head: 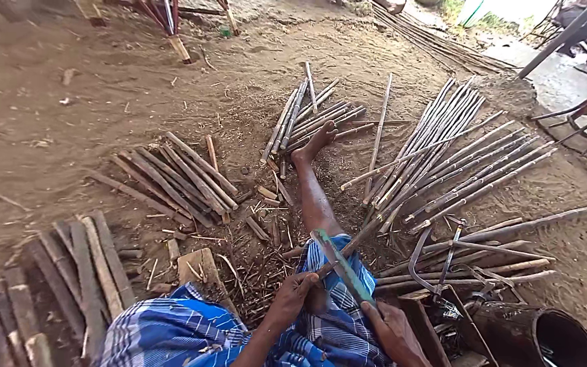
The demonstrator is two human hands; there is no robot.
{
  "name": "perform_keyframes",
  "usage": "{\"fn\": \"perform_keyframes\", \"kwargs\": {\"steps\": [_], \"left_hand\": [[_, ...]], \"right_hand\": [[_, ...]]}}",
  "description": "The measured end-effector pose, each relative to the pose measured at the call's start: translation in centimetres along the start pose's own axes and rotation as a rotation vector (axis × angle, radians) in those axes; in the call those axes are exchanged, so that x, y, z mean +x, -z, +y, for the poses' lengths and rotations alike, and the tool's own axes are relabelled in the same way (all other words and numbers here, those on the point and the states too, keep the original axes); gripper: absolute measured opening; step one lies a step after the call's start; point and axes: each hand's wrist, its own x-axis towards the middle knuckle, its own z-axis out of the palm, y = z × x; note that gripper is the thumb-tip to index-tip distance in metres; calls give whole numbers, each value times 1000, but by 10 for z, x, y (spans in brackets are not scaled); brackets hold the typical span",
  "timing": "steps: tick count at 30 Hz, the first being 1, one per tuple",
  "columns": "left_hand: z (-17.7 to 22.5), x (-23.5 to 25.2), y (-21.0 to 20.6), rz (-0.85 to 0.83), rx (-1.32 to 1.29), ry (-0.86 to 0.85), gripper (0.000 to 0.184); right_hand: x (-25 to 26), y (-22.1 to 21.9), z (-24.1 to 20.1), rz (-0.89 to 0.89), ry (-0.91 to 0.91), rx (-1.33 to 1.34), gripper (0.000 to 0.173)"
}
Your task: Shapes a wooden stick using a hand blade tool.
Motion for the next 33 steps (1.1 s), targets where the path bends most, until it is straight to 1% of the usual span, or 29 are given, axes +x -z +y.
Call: {"fn": "perform_keyframes", "kwargs": {"steps": [2,3,4,5,6,9,10,11,12,13,14,15,16,17,18,20,21,22,25,26,27,28,29,30,31,32,33], "left_hand": [[0,-4,2,-2,38,-11,43],[4,-3,2,10,81,-30,37],[9,-3,2,24,138,-34,35],[12,-6,2,49,197,-35,37],[12,-8,3,77,239,-46,36],[11,-5,6,83,294,-61,29],[11,-5,7,64,277,-52,29],[11,-5,8,50,246,-37,29],[11,-6,9,37,204,-17,28],[11,-9,10,27,162,4,28],[10,-10,10,20,122,16,27],[10,-8,9,17,80,18,26],[10,-6,8,13,54,17,25],[10,-6,7,13,41,16,24],[10,-8,7,14,35,21,24],[10,-10,9,24,46,17,24],[9,-10,9,31,53,13,24],[8,-11,9,38,60,17,24],[9,-8,5,48,67,25,24],[9,-8,5,40,68,31,24],[10,-7,5,34,66,29,24],[11,-6,5,35,66,27,24],[12,-6,6,44,69,28,24],[13,-7,7,57,77,34,23],[13,-9,8,62,78,39,22],[11,-8,8,58,71,41,22],[9,-7,8,41,62,39,23]], "right_hand": [[-5,-1,-2,-41,41,-123,59],[-1,2,-3,-33,60,-155,60],[2,3,-5,-32,74,-164,60],[2,0,-5,-36,82,-164,59],[-1,-3,-6,-32,91,-169,59],[1,3,-4,49,121,-240,62],[4,11,-3,97,110,-227,63],[9,20,-3,143,64,-152,61],[15,24,1,187,3,-9,59],[17,19,4,212,-30,128,58],[14,12,5,179,-31,184,57],[6,3,2,102,1,134,55],[-4,-1,-3,29,66,7,55],[-10,1,-7,0,94,-83,56],[-11,11,-6,24,69,-75,55],[7,34,4,170,-29,100,57],[16,38,8,222,-63,170,58],[18,37,8,209,-73,166,59],[-1,16,-2,23,20,-87,57],[-3,16,-1,17,23,-111,58],[1,21,1,73,24,-85,58],[9,27,4,138,11,3,57],[16,29,5,166,-19,121,57],[16,25,4,157,-41,190,57],[10,18,2,86,-34,165,56],[2,11,-1,-10,0,69,54],[-4,8,-1,-61,38,-45,55]]}}
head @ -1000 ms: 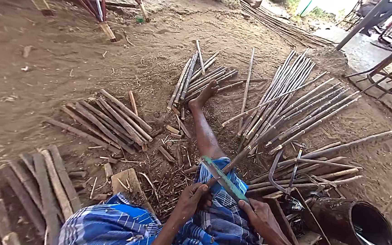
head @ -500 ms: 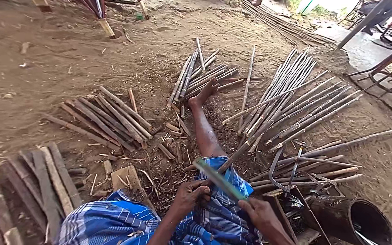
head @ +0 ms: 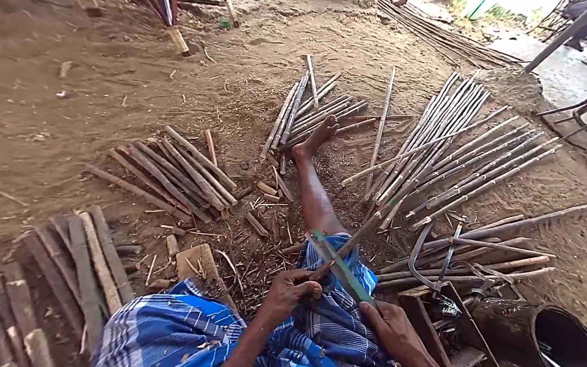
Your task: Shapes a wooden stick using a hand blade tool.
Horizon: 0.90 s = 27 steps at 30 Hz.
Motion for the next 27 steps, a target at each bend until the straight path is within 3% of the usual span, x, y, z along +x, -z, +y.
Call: {"fn": "perform_keyframes", "kwargs": {"steps": [2,4,6,9,11,13,15,17,20,23,27], "left_hand": [[0,4,-5,-8,0,-6,24],[4,5,-8,34,28,-1,22],[3,2,-6,40,52,13,21],[0,5,-3,-16,12,-9,20],[2,4,-4,-18,-15,-3,20],[4,3,-6,18,-32,0,20],[5,2,-5,18,-21,0,21],[5,4,-6,-4,-10,-4,22],[4,2,-3,-10,-19,22,22],[5,3,-4,-24,-12,35,21],[11,10,-11,22,17,21,20]], "right_hand": [[1,11,3,75,25,-59,57],[16,24,7,223,-33,160,55],[15,17,7,191,-92,253,57],[-3,-3,1,-33,39,-71,59],[-4,-2,2,2,96,-222,62],[-2,-4,1,118,172,-354,65],[-3,-9,4,369,297,-472,62],[7,6,4,533,263,-362,55],[19,15,2,405,-16,122,56],[-2,-1,0,88,74,-77,57],[9,-3,3,113,77,-114,57]]}}
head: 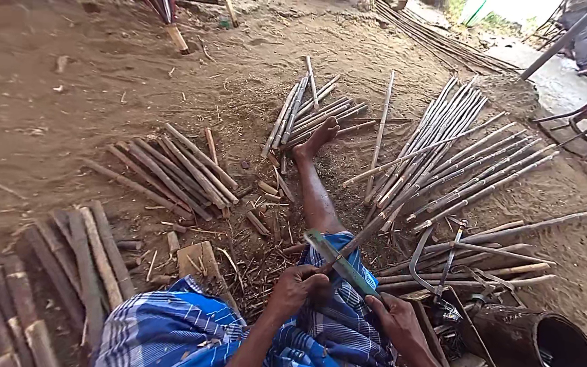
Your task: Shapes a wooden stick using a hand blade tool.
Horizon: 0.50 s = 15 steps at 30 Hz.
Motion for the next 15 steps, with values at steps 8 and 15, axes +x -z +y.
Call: {"fn": "perform_keyframes", "kwargs": {"steps": [8,15], "left_hand": [[4,0,3,-63,81,-5,26],[-2,-4,1,-71,22,5,28]], "right_hand": [[12,12,7,303,-135,110,60],[1,3,3,101,-116,197,56]]}}
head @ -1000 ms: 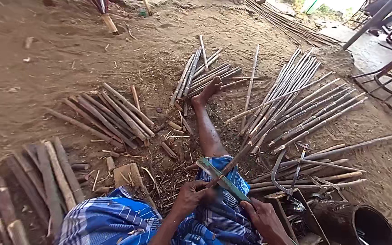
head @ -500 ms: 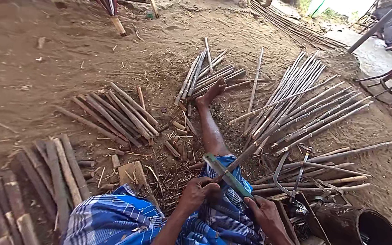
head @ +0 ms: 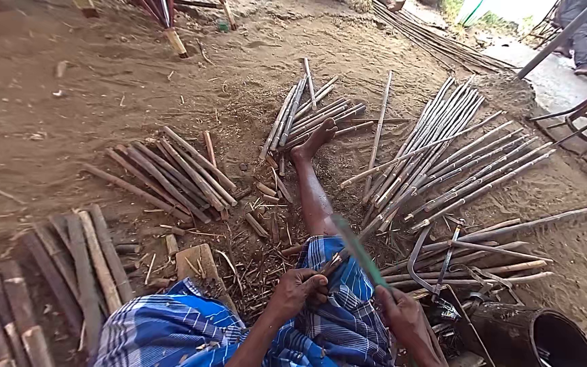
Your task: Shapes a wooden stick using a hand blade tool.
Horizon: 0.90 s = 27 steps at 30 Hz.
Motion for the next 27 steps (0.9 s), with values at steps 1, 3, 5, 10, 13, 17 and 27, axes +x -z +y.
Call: {"fn": "perform_keyframes", "kwargs": {"steps": [1,3,5,10,13,17,27], "left_hand": [[0,0,0,-2,-7,-2,30],[-1,-1,1,-12,-15,-7,31],[-2,-2,3,-36,-32,-6,31],[1,-6,4,-47,56,-1,31],[5,-11,2,-30,406,-47,38],[19,-18,-6,75,831,-99,55],[1,-3,-30,284,425,-610,5]], "right_hand": [[6,0,2,22,-47,102,58],[0,-9,3,-17,-41,74,58],[-16,-14,-2,-105,52,-104,56],[19,3,-18,37,-80,148,56],[55,-2,-57,45,-210,243,65],[95,-34,-104,92,-212,49,80],[81,-67,-120,298,-57,-367,48]]}}
